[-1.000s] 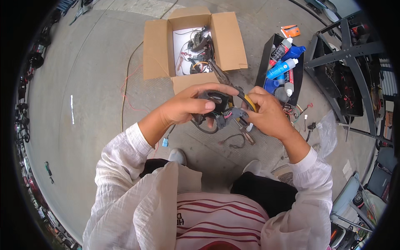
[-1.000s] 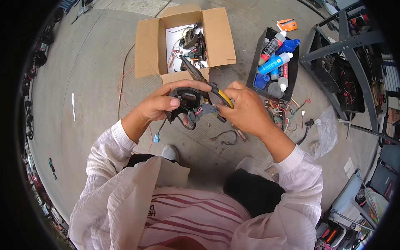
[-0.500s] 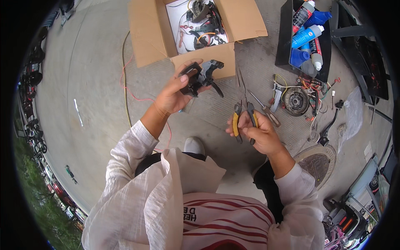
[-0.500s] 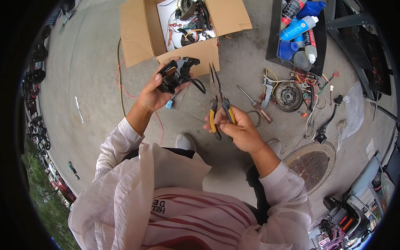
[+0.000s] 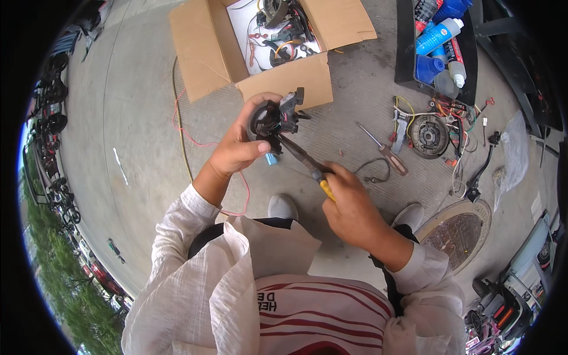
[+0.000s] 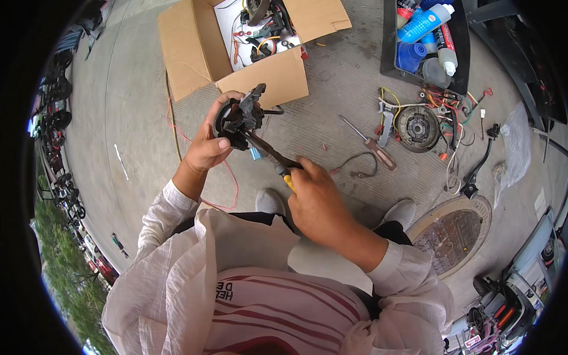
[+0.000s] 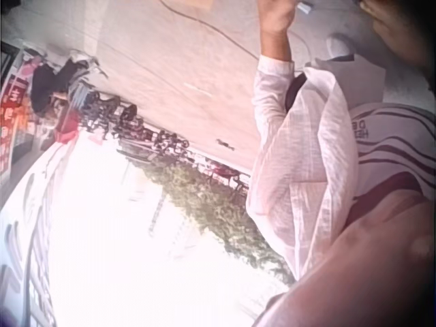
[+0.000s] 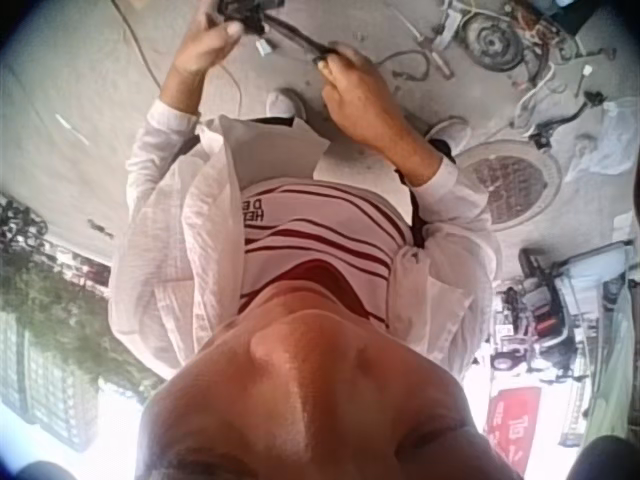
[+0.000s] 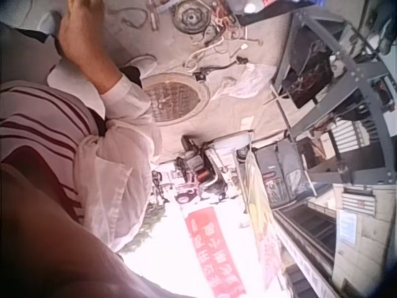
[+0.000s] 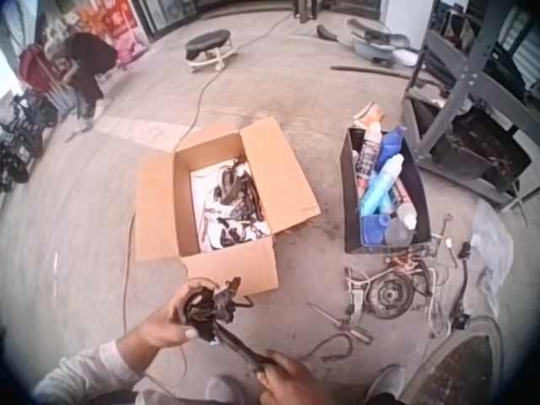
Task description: The person works on a small black electronic component with wires, using a screwdriver to adjust internal parts and pliers to manipulate the casing. The person handles the component repeatedly, turning it over and making adjustments while seated on the ground.
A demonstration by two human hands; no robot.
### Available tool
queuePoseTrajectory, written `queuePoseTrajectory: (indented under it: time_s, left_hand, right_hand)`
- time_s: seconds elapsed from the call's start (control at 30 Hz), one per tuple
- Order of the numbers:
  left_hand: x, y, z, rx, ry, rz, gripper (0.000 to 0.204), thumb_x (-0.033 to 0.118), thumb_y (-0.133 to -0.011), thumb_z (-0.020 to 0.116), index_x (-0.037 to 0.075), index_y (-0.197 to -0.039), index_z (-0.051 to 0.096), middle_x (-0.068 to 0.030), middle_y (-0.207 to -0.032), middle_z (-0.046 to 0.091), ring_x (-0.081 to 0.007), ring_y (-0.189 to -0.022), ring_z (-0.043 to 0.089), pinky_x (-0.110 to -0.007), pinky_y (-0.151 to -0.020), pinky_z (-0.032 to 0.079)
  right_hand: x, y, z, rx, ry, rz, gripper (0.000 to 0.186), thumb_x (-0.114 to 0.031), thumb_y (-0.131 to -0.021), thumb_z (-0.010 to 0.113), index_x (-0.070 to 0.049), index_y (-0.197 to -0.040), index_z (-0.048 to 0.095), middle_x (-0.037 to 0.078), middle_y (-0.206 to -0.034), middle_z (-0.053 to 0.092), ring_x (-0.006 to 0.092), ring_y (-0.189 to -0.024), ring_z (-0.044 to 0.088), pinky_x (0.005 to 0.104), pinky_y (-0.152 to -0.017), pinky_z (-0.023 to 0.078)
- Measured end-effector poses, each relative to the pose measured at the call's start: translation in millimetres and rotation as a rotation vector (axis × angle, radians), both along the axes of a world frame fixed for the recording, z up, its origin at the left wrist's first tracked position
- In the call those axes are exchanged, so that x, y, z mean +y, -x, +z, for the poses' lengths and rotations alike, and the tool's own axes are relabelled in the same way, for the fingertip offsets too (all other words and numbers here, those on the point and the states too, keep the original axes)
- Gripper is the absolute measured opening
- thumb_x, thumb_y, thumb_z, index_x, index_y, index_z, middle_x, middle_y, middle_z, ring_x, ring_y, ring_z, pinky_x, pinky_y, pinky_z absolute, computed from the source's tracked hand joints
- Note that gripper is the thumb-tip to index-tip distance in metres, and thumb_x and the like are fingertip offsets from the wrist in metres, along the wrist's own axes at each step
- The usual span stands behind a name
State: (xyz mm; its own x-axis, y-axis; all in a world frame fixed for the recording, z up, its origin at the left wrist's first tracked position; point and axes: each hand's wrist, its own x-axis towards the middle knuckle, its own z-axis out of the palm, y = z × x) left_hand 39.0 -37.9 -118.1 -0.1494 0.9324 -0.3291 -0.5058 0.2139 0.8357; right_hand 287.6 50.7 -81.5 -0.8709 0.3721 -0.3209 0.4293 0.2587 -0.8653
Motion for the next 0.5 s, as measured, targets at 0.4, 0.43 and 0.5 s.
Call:
queuePoseTrajectory:
  time_s: [0.4,0.43,0.5]
  left_hand:
    - [-2.7,-4.1,12.2,0.057,-0.027,-0.006,0.086,0.035,-0.07,0.078,0.002,-0.139,0.038,-0.0143,-0.13,0.05,-0.0234,-0.122,0.049,-0.035,-0.106,0.036]
    - [-3.3,-4.3,12.4,0.046,-0.024,-0.006,0.087,0.037,-0.07,0.077,0.002,-0.139,0.037,-0.0148,-0.13,0.05,-0.024,-0.123,0.049,-0.035,-0.106,0.036]
    - [-4.4,-4.9,11.7,0.008,-0.026,-0.003,0.088,0.039,-0.07,0.077,0.002,-0.139,0.037,-0.0153,-0.13,0.05,-0.0245,-0.123,0.049,-0.036,-0.106,0.036]
  right_hand:
    - [-6.1,11.4,-1.3,0.174,0.012,-0.034,0.03,-0.001,-0.08,0.057,0.008,-0.108,0.054,0.023,-0.118,0.049,0.0415,-0.106,0.051,0.0461,-0.094,0.043]
    - [-8.1,12.7,-1.7,0.18,-0.044,-0.035,0.029,-0.001,-0.08,0.058,0.008,-0.107,0.054,0.022,-0.115,0.05,0.0405,-0.105,0.052,0.0458,-0.093,0.044]
    - [-11.6,15.8,-4.1,0.181,-0.168,-0.041,0.025,-0.005,-0.08,0.063,0.007,-0.101,0.054,0.021,-0.112,0.05,0.0387,-0.103,0.053,0.0451,-0.09,0.045]
